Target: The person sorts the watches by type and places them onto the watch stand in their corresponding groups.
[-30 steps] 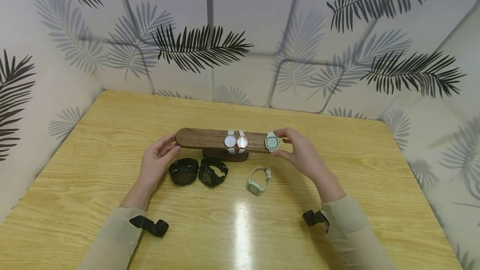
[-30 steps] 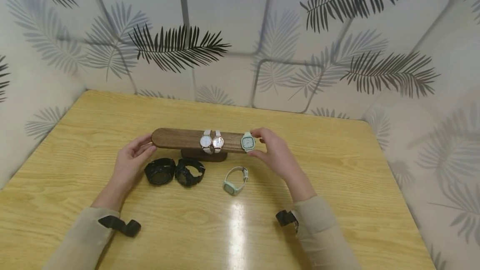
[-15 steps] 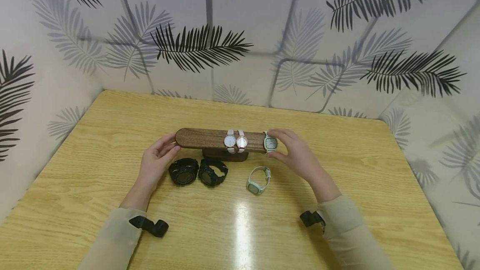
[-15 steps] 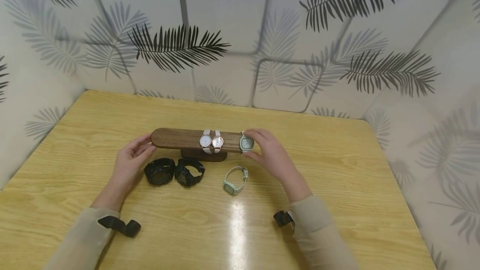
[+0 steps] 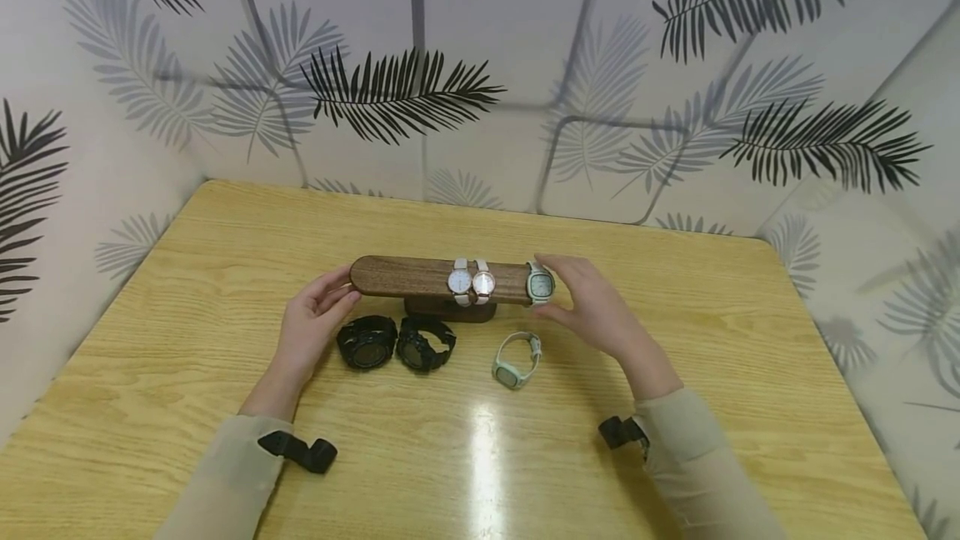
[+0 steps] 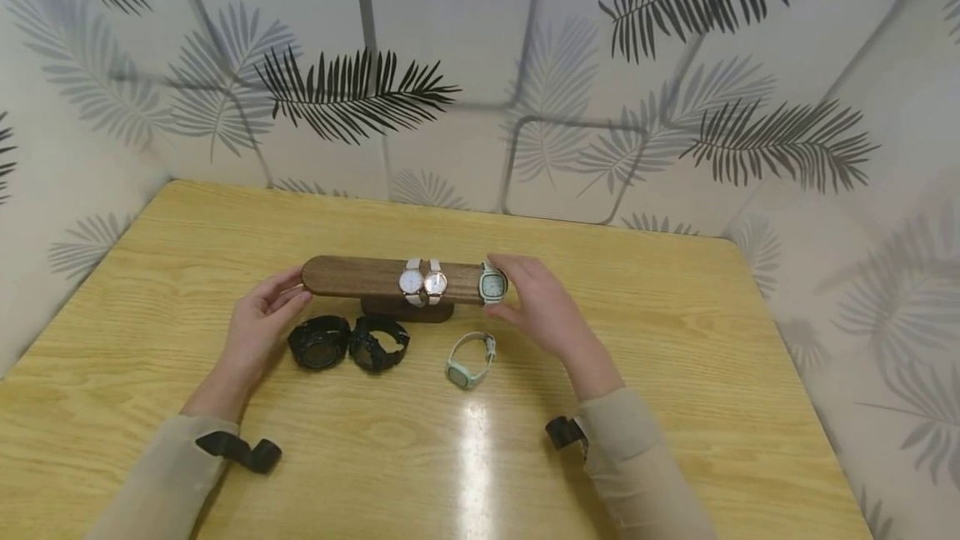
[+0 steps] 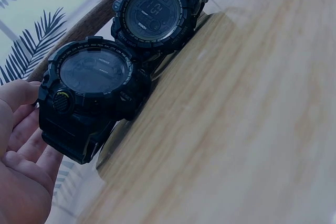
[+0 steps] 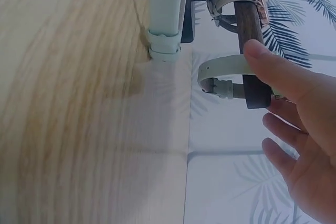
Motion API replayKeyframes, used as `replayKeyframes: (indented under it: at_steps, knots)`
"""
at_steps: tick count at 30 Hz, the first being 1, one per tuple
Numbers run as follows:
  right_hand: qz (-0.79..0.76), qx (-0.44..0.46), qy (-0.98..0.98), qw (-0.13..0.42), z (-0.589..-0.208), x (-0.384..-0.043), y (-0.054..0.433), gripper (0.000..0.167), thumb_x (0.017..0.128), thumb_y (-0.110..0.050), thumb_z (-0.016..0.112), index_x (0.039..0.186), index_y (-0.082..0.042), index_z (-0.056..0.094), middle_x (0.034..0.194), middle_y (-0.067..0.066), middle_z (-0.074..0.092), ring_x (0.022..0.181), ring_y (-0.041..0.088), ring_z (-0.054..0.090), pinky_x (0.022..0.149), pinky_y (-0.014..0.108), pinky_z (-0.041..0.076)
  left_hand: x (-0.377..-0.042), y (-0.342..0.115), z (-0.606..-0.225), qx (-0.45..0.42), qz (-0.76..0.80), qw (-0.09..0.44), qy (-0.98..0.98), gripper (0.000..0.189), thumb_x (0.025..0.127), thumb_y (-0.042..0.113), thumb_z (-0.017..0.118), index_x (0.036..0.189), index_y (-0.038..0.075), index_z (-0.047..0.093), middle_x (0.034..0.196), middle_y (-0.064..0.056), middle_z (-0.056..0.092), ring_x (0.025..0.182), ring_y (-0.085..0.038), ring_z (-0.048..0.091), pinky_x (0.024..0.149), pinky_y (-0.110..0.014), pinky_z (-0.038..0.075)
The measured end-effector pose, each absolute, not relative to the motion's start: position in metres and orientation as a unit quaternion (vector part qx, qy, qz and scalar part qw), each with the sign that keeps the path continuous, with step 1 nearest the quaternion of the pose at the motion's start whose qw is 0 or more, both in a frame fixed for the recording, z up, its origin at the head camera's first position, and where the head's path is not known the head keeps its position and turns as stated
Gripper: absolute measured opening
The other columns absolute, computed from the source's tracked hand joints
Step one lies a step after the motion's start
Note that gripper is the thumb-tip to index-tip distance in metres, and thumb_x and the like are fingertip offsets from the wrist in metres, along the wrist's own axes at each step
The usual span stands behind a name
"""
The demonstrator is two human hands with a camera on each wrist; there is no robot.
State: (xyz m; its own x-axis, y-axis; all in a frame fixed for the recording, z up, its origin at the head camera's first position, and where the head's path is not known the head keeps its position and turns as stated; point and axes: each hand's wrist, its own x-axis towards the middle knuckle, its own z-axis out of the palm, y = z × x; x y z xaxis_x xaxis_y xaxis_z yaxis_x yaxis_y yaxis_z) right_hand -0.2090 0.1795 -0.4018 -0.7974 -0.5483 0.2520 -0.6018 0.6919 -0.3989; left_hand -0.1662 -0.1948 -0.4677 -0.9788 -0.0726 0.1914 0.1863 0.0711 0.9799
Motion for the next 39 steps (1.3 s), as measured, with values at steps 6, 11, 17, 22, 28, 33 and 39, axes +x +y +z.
replayKeyframes:
  at_steps: [6, 11, 17, 22, 28, 33, 39]
  knots:
    - [0.223, 0.336, -0.913, 0.065, -0.404, -0.213, 0.177, 0.074, 0.077, -0.019, 0.081, 0.139, -0.001, 0.046, 0.135, 0.016, 0.051, 0.123, 0.033, 0.046, 0.108, 0.045, 0.034, -0.166, -0.195, -0.468, -0.039, -0.679, 0.093, -0.727, 0.048, 0.093, 0.016, 0.064, 0.136, -0.001, 0.05, 0.131, -0.013, 0.055, 0.108, -0.007, 0.058, 0.086, -0.019, 0.05]
    - [0.202, 0.348, -0.911, 0.088, -0.404, -0.214, 0.166, 0.073, 0.075, -0.022, 0.083, 0.136, -0.001, 0.049, 0.13, 0.016, 0.055, 0.119, 0.032, 0.05, 0.105, 0.044, 0.037, -0.166, -0.195, -0.467, -0.037, -0.68, 0.092, -0.727, 0.048, 0.093, 0.017, 0.064, 0.136, 0.0, 0.05, 0.131, -0.012, 0.055, 0.108, -0.008, 0.058, 0.086, -0.019, 0.05]
    - [0.183, 0.354, -0.912, 0.092, -0.401, -0.216, 0.151, 0.074, 0.073, -0.025, 0.084, 0.134, 0.001, 0.051, 0.128, 0.016, 0.056, 0.117, 0.032, 0.051, 0.105, 0.044, 0.038, -0.165, -0.195, -0.467, -0.032, -0.679, 0.089, -0.728, 0.048, 0.093, 0.017, 0.065, 0.136, 0.0, 0.051, 0.13, -0.011, 0.056, 0.108, -0.007, 0.058, 0.086, -0.018, 0.05]
    - [0.174, 0.358, -0.913, 0.094, -0.4, -0.216, 0.144, 0.075, 0.074, -0.03, 0.083, 0.135, -0.001, 0.051, 0.128, 0.015, 0.056, 0.119, 0.031, 0.05, 0.105, 0.044, 0.037, -0.166, -0.195, -0.467, -0.031, -0.679, 0.089, -0.728, 0.048, 0.093, 0.018, 0.065, 0.136, 0.001, 0.051, 0.13, -0.012, 0.055, 0.108, -0.007, 0.058, 0.086, -0.018, 0.05]
    - [0.171, 0.356, -0.914, 0.093, -0.4, -0.216, 0.14, 0.075, 0.074, -0.03, 0.083, 0.135, -0.002, 0.051, 0.129, 0.014, 0.055, 0.119, 0.031, 0.05, 0.105, 0.045, 0.037, -0.167, -0.195, -0.467, -0.034, -0.682, 0.09, -0.725, 0.048, 0.093, 0.017, 0.065, 0.136, 0.0, 0.051, 0.129, -0.01, 0.056, 0.107, -0.008, 0.058, 0.085, -0.019, 0.05]
    - [0.168, 0.351, -0.916, 0.097, -0.401, -0.215, 0.139, 0.076, 0.073, -0.03, 0.084, 0.136, -0.002, 0.05, 0.129, 0.014, 0.055, 0.119, 0.031, 0.05, 0.103, 0.046, 0.039, -0.167, -0.195, -0.467, -0.034, -0.683, 0.09, -0.724, 0.048, 0.093, 0.016, 0.065, 0.136, 0.0, 0.051, 0.13, -0.011, 0.056, 0.107, -0.008, 0.058, 0.086, -0.019, 0.05]
    - [0.164, 0.342, -0.92, 0.102, -0.406, -0.213, 0.139, 0.078, 0.075, -0.03, 0.083, 0.139, -0.003, 0.047, 0.133, 0.013, 0.053, 0.121, 0.031, 0.048, 0.104, 0.047, 0.037, -0.166, -0.194, -0.467, -0.028, -0.686, 0.088, -0.722, 0.046, 0.093, 0.011, 0.063, 0.135, -0.002, 0.05, 0.131, -0.016, 0.054, 0.107, -0.008, 0.058, 0.086, -0.019, 0.05]
